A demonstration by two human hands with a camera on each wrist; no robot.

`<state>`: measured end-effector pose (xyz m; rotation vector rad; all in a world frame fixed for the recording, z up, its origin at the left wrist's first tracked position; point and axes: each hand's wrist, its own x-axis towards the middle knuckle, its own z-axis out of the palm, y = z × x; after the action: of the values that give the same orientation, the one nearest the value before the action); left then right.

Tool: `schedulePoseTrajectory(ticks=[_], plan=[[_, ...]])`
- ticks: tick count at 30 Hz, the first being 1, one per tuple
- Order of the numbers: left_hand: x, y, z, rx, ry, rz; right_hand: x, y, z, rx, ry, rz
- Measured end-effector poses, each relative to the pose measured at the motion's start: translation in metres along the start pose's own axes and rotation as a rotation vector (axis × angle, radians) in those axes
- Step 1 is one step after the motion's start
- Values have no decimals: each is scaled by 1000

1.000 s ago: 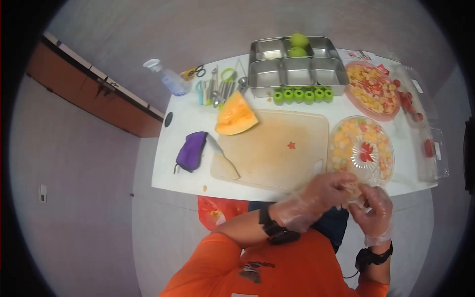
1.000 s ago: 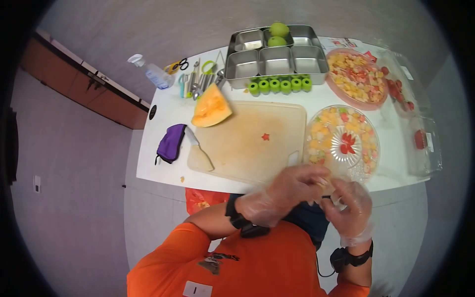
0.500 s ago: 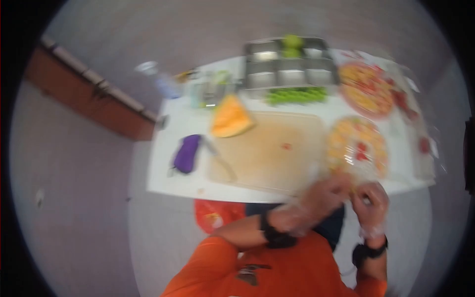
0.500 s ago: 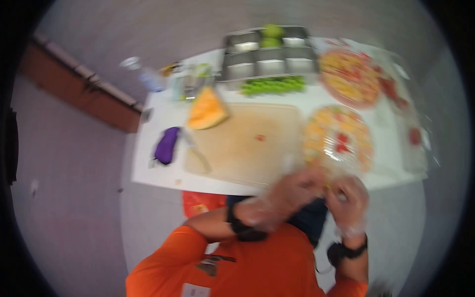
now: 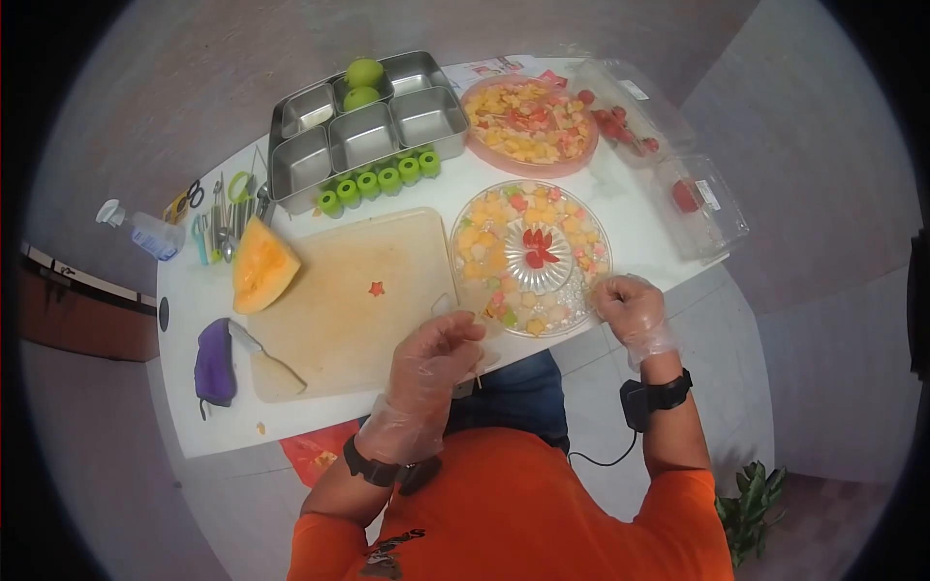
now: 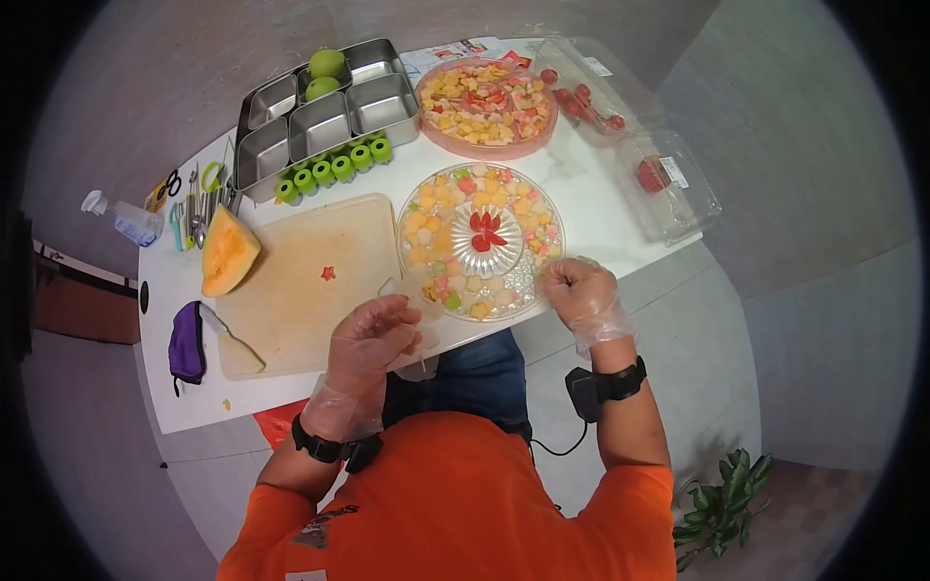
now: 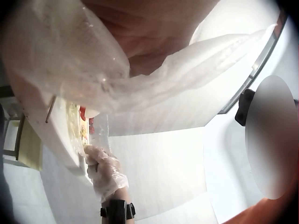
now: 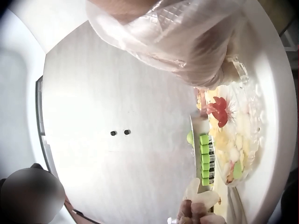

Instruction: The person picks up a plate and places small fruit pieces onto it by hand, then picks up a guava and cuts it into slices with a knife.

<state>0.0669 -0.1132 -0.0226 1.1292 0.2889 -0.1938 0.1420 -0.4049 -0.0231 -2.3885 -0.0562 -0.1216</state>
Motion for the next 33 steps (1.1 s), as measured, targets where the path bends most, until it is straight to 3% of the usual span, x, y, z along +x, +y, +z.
schedulePoseTrajectory(ticks=[6, 9, 11, 12, 14, 18, 20, 23, 27, 30, 32, 33], plan=[[-1, -2, 0, -12, 25, -2, 3, 1, -5, -57, -29, 57], [3, -3, -8, 29, 38, 87, 1, 11, -5, -52, 84, -98], [10, 6, -25, 285, 80, 490, -2, 21, -6, 177, 194, -19], [13, 23, -37, 319, 129, 497, -4, 28, -6, 214, 223, -13], [23, 68, -56, 1127, 218, 621, -11, 30, -6, 327, 265, -25], [47, 88, -72, 1367, 182, 592, -21, 20, -4, 419, 215, 21], [61, 79, -77, 1516, 19, 499, -26, 4, -5, 383, 196, -24], [72, 68, -70, 1661, 65, 474, -32, -17, -5, 323, 171, -90], [68, 69, -69, 1658, 57, 479, -36, -29, -1, 276, 162, -191], [66, 65, -69, 1615, 53, 620, -35, -33, 5, 262, 177, -346], [67, 68, -65, 1569, 37, 644, -36, -51, -1, 184, 117, -381], [66, 74, -60, 1564, 28, 643, -41, -61, 0, 253, 48, -305]])
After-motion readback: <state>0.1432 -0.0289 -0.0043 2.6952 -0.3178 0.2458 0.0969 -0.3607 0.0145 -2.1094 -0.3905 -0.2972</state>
